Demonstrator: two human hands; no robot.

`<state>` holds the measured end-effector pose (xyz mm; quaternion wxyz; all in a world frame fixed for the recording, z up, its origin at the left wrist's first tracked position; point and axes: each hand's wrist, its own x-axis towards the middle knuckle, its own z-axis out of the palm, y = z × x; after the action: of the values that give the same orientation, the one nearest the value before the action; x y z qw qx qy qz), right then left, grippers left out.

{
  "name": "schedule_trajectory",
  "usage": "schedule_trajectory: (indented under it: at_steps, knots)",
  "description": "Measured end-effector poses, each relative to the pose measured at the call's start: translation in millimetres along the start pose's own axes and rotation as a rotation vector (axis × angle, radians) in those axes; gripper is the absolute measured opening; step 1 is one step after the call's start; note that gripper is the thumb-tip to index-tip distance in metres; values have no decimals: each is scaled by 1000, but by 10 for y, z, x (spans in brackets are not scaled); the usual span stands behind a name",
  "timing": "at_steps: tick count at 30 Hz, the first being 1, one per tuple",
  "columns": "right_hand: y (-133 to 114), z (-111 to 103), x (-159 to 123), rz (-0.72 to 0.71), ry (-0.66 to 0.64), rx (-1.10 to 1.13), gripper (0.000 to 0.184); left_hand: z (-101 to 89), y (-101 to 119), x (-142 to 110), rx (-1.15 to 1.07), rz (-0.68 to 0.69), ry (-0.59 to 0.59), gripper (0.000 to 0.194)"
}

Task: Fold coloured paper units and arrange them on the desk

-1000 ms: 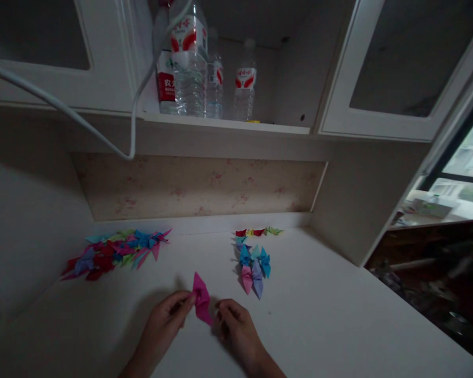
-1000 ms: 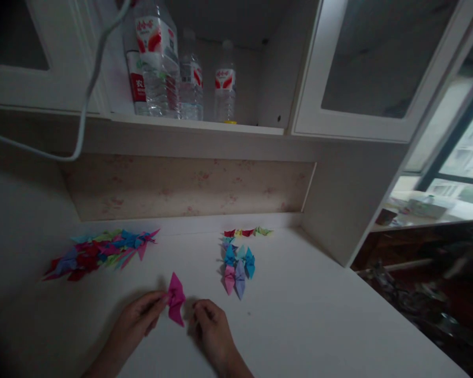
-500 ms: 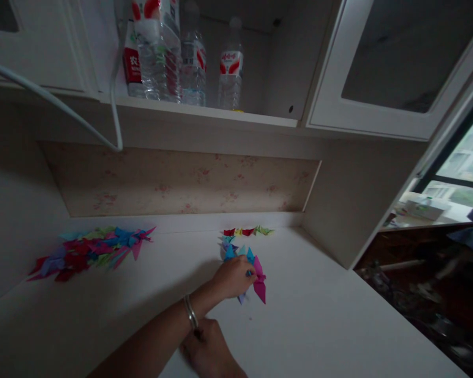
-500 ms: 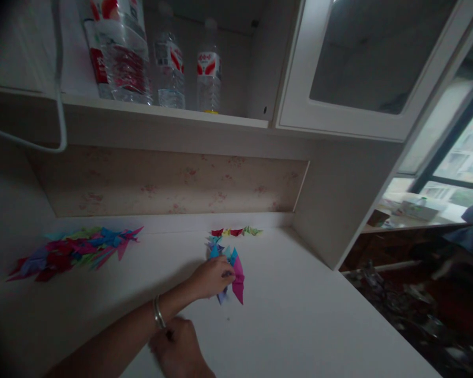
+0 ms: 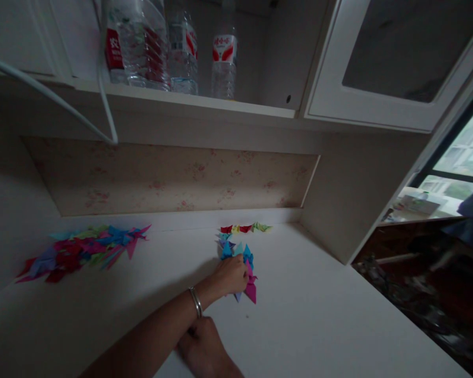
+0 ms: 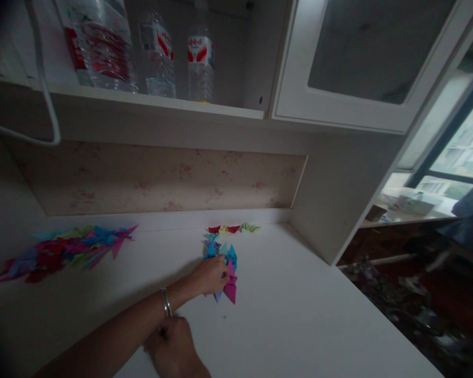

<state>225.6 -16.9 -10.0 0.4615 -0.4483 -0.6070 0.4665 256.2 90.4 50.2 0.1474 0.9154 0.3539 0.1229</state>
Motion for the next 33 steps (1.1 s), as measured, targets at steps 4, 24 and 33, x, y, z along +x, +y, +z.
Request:
schedule_trajectory:
  at_steps: [4, 24, 33]
  knots:
    - [2, 1, 5, -3, 6, 24, 24, 23, -21, -3, 2, 3, -2, 20]
    - [12, -2, -18, 113, 11, -15, 29, -398, -297, -1298, -458, -245, 268, 23]
    - [16, 25, -53, 107, -29, -102, 35, -185, -1213, -2467, -764, -563, 412, 23]
